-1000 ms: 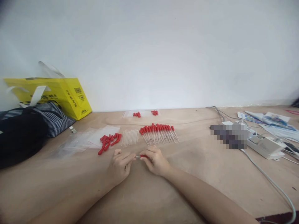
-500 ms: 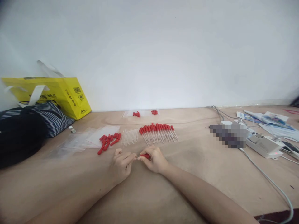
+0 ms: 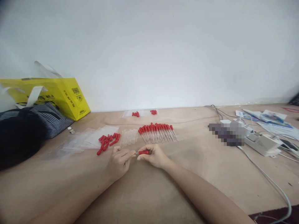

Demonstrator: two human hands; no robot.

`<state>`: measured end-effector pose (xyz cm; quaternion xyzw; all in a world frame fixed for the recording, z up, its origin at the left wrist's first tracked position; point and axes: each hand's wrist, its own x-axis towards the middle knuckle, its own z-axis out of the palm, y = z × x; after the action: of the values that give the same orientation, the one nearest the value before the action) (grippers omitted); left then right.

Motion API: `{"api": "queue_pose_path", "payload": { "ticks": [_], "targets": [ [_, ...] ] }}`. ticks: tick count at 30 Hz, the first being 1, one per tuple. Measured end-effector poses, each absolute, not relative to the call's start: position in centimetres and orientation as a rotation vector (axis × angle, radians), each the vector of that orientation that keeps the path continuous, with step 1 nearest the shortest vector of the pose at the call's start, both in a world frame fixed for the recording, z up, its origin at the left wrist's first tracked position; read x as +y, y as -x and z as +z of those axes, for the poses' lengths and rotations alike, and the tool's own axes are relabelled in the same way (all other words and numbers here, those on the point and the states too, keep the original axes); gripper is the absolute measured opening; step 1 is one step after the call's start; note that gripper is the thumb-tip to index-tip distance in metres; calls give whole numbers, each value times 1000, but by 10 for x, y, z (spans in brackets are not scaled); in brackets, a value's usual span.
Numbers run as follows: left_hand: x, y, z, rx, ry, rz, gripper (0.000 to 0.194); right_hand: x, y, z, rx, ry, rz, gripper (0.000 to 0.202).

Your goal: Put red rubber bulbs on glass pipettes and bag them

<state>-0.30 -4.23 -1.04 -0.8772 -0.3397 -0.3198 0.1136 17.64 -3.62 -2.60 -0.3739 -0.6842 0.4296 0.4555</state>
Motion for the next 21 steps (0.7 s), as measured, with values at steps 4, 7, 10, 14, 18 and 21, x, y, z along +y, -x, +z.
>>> {"api": "queue_pose_path", "payload": {
  "ticks": [4, 7, 10, 14, 18, 21],
  "targets": [
    [-41, 6, -7, -1013, 2596, -966, 23, -37, -181, -28, -1643, 857, 1148, 31],
    [-43, 7, -7, -1013, 2598, -962, 26, -38, -183, -32, -1610, 866, 1167, 25],
    [-43, 7, -8, -977, 2602, -967, 25, -38, -180, -34, -1565, 867, 1209, 24],
    [-41, 5, -10, -986, 2621, -1056, 20, -40, -172, -29, -1484, 848, 1254, 28],
    [-37, 4, -10, -1054, 2670, -1103, 18, -41, -166, -23, -1384, 806, 1267, 29],
    [-30, 14, -7, -1184, 2653, -1030, 24, -28, -171, -20, -1289, 878, 1189, 30]
  ]
}}
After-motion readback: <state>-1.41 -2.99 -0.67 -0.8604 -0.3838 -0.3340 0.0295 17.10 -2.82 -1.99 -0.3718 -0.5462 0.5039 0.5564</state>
